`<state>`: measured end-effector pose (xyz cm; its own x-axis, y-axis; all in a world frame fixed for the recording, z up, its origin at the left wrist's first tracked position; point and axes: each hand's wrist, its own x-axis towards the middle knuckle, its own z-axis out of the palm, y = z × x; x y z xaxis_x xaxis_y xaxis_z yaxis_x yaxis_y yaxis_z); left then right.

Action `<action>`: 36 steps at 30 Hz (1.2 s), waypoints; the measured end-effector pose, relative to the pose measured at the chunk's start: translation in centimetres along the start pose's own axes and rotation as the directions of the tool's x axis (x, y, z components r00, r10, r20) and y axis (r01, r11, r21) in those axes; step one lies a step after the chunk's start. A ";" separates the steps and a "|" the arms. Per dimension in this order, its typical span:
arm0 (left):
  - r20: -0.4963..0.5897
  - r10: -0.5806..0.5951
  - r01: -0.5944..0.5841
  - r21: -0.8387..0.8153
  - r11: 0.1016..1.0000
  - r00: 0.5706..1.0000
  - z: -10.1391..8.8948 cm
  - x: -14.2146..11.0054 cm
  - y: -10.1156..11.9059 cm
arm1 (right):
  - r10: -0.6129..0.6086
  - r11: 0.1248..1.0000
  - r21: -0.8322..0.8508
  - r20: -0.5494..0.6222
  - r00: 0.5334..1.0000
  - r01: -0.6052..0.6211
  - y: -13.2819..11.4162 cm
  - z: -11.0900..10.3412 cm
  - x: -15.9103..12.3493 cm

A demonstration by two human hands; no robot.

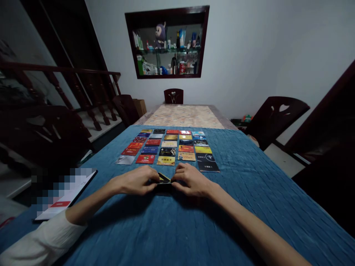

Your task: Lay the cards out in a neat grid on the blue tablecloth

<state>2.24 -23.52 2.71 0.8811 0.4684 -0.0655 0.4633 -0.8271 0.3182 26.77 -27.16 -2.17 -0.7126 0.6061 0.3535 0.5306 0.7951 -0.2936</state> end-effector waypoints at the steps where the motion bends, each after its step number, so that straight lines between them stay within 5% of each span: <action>1: 0.007 0.004 -0.004 -0.006 1.000 1.000 0.0 0.0 -0.1 | -0.004 1.000 -0.009 -0.015 1.000 0.004 0.1 0.1 0.0; 11: -0.005 -0.041 0.041 0.020 0.999 0.999 0.0 0.4 -1.2 | -0.016 0.992 -0.124 -0.154 0.988 -0.003 1.3 1.6 -0.1; 36: -0.094 -0.024 0.028 0.048 0.998 0.995 0.9 0.7 -1.7 | -0.023 0.953 -0.298 -0.247 0.969 -0.054 0.9 2.9 -0.1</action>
<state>2.20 -22.07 1.29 0.8571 0.5149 0.0163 0.4919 -0.8274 0.2710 26.00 -26.59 -5.02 -0.5889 0.5745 0.5684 0.6806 0.7318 -0.0345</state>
